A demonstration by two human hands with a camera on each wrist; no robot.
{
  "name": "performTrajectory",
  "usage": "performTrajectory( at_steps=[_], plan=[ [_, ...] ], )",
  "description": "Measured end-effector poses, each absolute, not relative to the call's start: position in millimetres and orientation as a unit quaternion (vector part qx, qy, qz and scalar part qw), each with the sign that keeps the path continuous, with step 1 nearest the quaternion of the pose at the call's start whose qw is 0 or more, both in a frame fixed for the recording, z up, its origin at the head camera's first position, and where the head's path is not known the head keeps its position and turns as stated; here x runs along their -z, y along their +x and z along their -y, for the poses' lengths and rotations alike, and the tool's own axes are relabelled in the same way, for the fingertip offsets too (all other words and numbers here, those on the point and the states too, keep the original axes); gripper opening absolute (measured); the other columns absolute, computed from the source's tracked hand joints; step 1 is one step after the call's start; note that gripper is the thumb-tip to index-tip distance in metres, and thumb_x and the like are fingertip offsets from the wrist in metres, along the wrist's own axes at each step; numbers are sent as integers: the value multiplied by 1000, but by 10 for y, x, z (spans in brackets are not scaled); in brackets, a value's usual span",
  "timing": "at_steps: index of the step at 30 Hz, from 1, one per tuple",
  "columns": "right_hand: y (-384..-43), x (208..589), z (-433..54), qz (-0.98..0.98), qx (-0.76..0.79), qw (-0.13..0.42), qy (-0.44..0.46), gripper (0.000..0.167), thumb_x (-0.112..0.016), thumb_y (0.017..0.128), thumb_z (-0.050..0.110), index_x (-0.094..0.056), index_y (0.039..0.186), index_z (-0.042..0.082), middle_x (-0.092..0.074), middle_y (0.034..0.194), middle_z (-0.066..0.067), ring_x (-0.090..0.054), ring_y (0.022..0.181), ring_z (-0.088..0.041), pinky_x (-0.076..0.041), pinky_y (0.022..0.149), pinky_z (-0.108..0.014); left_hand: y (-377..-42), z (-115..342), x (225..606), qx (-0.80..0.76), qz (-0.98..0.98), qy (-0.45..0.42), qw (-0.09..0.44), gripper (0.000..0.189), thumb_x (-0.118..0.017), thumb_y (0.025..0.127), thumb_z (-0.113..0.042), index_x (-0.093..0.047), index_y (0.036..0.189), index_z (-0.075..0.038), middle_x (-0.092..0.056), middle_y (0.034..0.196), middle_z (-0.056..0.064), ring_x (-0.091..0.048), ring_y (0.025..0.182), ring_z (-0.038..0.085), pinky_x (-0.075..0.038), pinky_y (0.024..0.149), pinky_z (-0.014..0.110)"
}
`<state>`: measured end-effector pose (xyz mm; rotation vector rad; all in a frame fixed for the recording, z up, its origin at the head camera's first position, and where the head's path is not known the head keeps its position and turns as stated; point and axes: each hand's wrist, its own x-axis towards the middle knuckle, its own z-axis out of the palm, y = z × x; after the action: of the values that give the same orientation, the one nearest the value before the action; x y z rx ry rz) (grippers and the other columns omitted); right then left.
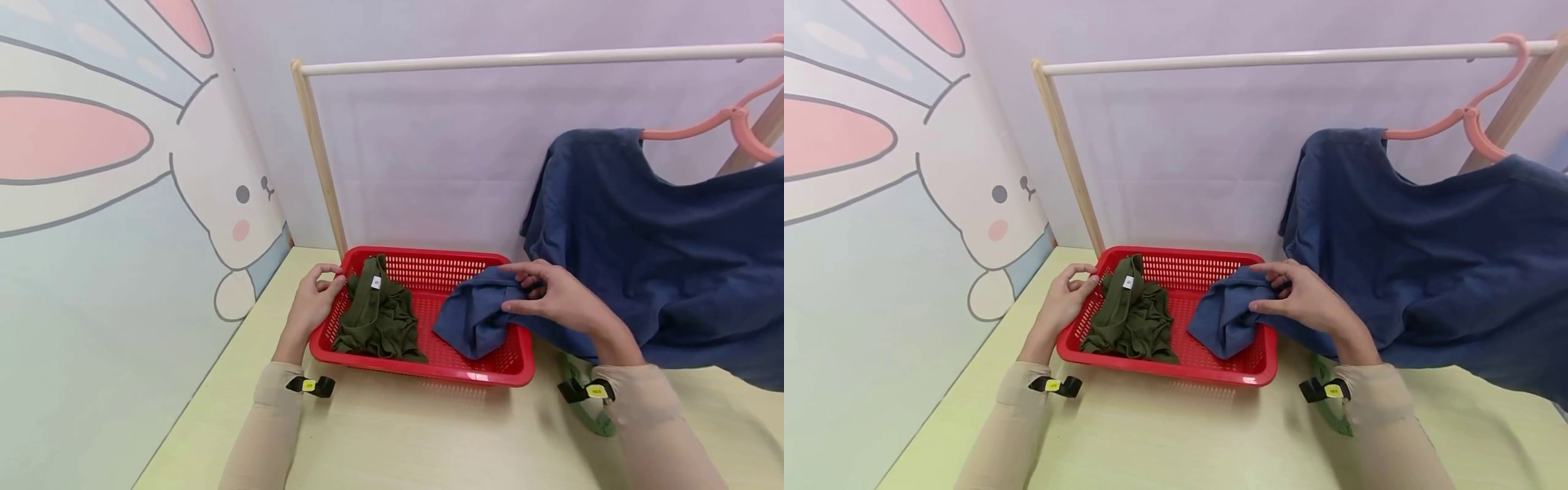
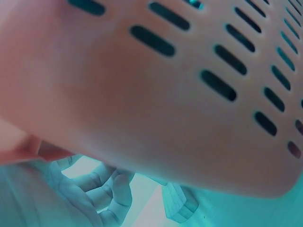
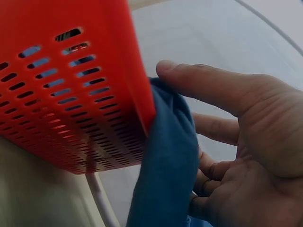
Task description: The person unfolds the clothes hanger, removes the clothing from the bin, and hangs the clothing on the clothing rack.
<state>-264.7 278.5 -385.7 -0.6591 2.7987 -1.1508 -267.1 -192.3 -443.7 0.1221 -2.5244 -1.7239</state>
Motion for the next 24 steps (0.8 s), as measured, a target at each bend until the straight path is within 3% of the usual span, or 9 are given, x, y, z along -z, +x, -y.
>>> performTrajectory(
  at_steps=[8,17,24],
  plan=[
    [-2680,3936,-2794,-912,356,33,-201,63,-93,94,37,-72,148,11,-61,127,-15,-58,111,-32,-56,91,-34,-2668,1915,4436,560,826,46,44,32,-66,114,-35,-62,143,-21,-78,125,20,-77,111,37,-67,94,49],
    [-2716,4005,-2814,-901,399,35,-168,49,-92,96,32,-78,137,8,-64,118,-13,-57,104,-29,-54,82,-24,-2662,1927,4432,560,827,32,49,32,-66,114,-33,-63,142,-18,-79,121,22,-79,104,34,-68,88,43],
    [-2724,4033,-2822,-896,408,17,-171,41,-89,99,27,-79,132,5,-67,113,-12,-59,98,-26,-55,77,-23,-2669,1936,4440,561,826,28,48,33,-66,115,-33,-63,143,-17,-79,121,22,-79,102,32,-68,85,40]
  ],
)
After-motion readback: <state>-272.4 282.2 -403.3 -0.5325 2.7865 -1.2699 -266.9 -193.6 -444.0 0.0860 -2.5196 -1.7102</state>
